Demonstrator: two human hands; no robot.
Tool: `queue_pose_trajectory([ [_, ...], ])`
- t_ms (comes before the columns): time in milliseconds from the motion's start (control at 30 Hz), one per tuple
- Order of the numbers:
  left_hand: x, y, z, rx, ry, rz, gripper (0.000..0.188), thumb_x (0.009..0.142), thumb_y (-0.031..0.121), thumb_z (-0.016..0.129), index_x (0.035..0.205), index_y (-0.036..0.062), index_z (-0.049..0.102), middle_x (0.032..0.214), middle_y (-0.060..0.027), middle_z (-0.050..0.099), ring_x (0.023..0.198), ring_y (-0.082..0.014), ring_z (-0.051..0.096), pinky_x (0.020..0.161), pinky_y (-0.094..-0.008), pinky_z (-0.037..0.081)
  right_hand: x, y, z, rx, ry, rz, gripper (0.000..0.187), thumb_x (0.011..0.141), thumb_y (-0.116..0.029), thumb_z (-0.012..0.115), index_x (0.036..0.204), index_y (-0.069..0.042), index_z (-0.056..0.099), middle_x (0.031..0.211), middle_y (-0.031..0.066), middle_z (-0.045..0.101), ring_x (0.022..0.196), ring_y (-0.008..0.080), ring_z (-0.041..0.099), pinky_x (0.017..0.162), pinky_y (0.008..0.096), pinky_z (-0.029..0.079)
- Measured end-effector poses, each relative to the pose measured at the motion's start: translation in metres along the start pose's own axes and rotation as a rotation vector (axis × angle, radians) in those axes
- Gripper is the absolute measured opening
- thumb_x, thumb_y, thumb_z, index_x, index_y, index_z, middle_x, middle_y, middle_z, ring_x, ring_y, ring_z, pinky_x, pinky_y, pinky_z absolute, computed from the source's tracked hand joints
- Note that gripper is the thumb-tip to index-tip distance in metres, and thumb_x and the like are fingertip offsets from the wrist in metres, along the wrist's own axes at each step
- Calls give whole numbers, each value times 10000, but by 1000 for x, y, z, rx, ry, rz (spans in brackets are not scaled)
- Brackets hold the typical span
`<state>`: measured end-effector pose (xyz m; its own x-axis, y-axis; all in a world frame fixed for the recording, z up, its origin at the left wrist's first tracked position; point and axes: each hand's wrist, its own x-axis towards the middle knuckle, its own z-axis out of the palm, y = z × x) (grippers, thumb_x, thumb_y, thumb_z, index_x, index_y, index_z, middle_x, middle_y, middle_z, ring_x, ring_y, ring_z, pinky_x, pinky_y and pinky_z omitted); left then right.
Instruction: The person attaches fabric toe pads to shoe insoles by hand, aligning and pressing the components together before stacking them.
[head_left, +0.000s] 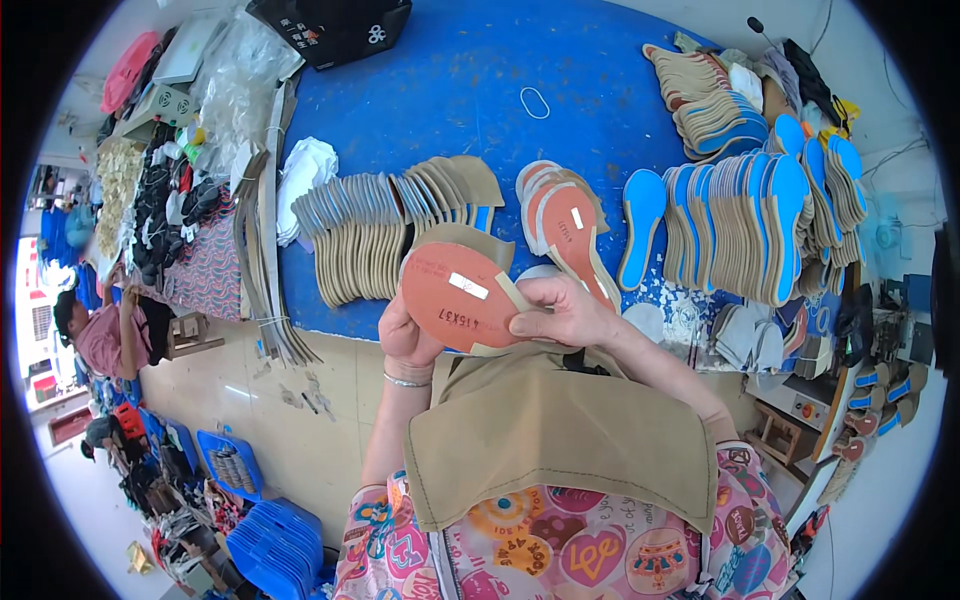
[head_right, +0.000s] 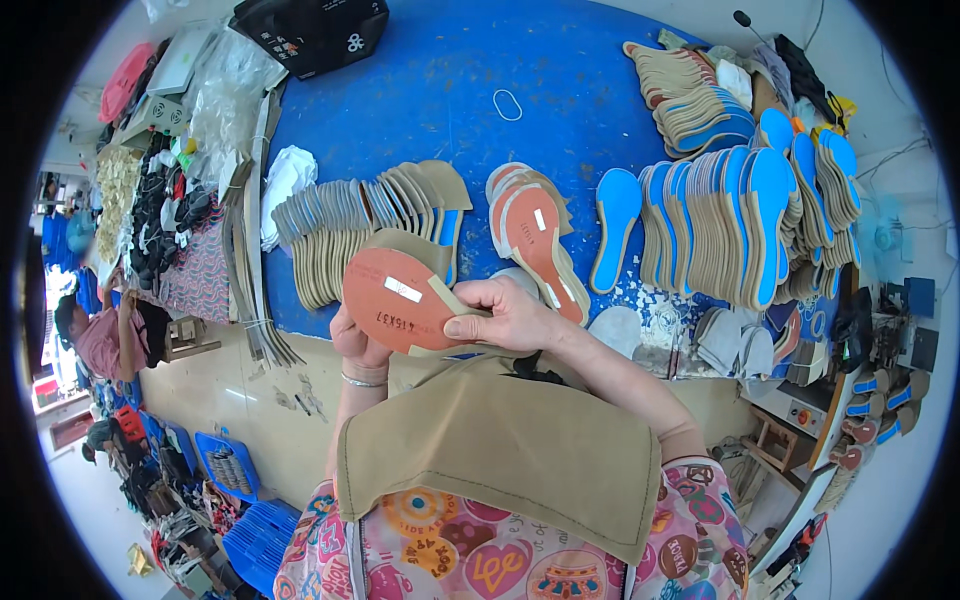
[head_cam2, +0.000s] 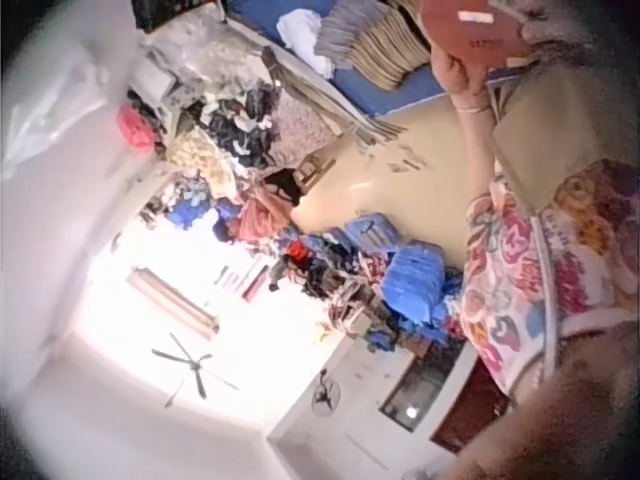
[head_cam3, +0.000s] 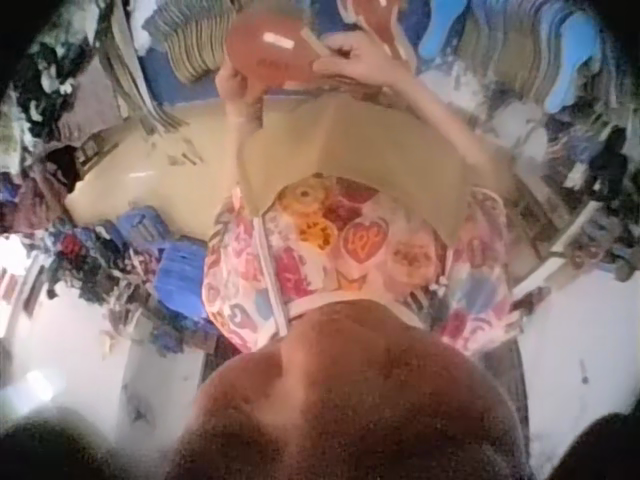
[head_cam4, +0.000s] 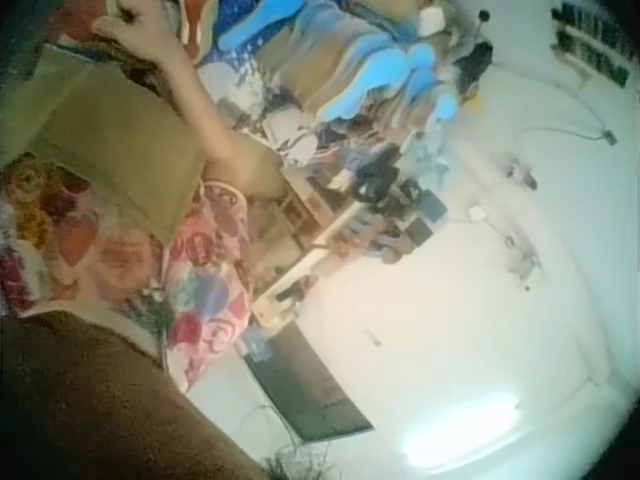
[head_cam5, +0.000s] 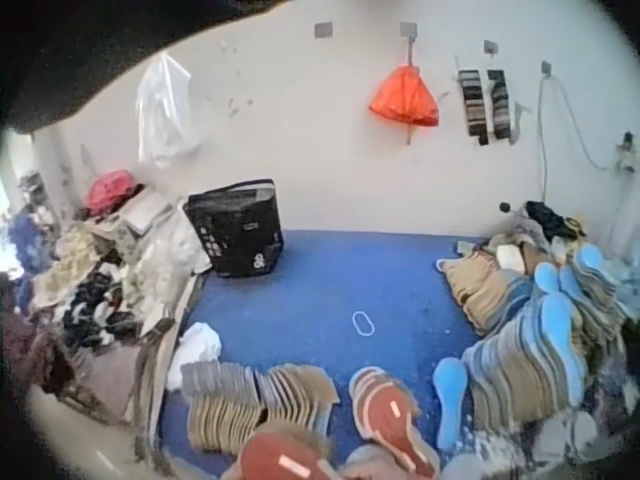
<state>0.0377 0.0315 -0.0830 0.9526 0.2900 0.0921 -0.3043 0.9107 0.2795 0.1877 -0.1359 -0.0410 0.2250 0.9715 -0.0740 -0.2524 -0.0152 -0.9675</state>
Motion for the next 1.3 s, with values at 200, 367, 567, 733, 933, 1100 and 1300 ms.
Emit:
queue_pose_trajectory([
  [200, 0, -3, 2, -92, -45, -4, 426, 939, 240, 266, 1291, 5, 323, 1315, -172, 374, 1199, -332, 378, 999, -473, 303, -2, 0, -5, -54, -29, -9, 262, 810, -239, 635, 932, -9, 608, 725, -5, 594, 682, 23, 479, 584, 220, 410],
  [367, 3, -5, 14, -111, 3, -38, 435, 945, 256, 261, 1313, 25, 291, 1342, -148, 341, 1231, -304, 341, 1023, -455, 269, -1, 13, -13, -59, -35, 95, 212, 811, -213, 634, 888, -18, 607, 704, -36, 565, 667, 14, 462, 585, 200, 401],
  [567, 12, -11, 25, -238, 111, -61, 504, 943, 355, 248, 1337, 41, 244, 1382, -131, 276, 1278, -293, 258, 1051, -452, 199, 2, 25, -17, 165, 46, 202, 183, 811, -164, 626, 915, -16, 599, 772, -15, 577, 706, 34, 500, 612, 202, 423],
  [733, 13, -9, 35, -213, 163, -120, 518, 929, 355, 339, 1324, 27, 267, 1361, -132, 312, 1266, -279, 282, 1045, -438, 215, 0, 26, -11, 280, 90, 175, 176, 813, -167, 621, 909, -20, 601, 757, -10, 567, 664, 37, 490, 575, 195, 410],
  [933, 26, -15, 34, 666, 509, -240, 341, 869, 207, 537, 1116, -26, 496, 1033, -117, 589, 918, -192, 590, 799, -305, 486, -16, 55, -15, 64, 182, 137, 168, 821, -184, 615, 855, -23, 581, 701, -32, 529, 590, 20, 421, 506, 193, 344],
  [1100, 25, -27, -15, 546, 420, -438, 330, 898, 259, 483, 1084, -11, 515, 878, -73, 615, 764, -132, 598, 664, -262, 494, -32, 32, -20, -158, 533, 159, 169, 836, -171, 589, 877, -7, 585, 725, -17, 555, 648, 36, 467, 553, 198, 385],
  [1300, 34, -75, -71, 831, 522, -559, 392, 884, 189, 493, 1222, 1, 425, 1136, -123, 527, 944, -171, 535, 802, -301, 447, -37, 56, -37, -1166, 835, 219, 978, 601, -259, 760, 1332, 17, 172, 1270, 248, 336, 1172, 368, 340, 934, 460, 296],
])
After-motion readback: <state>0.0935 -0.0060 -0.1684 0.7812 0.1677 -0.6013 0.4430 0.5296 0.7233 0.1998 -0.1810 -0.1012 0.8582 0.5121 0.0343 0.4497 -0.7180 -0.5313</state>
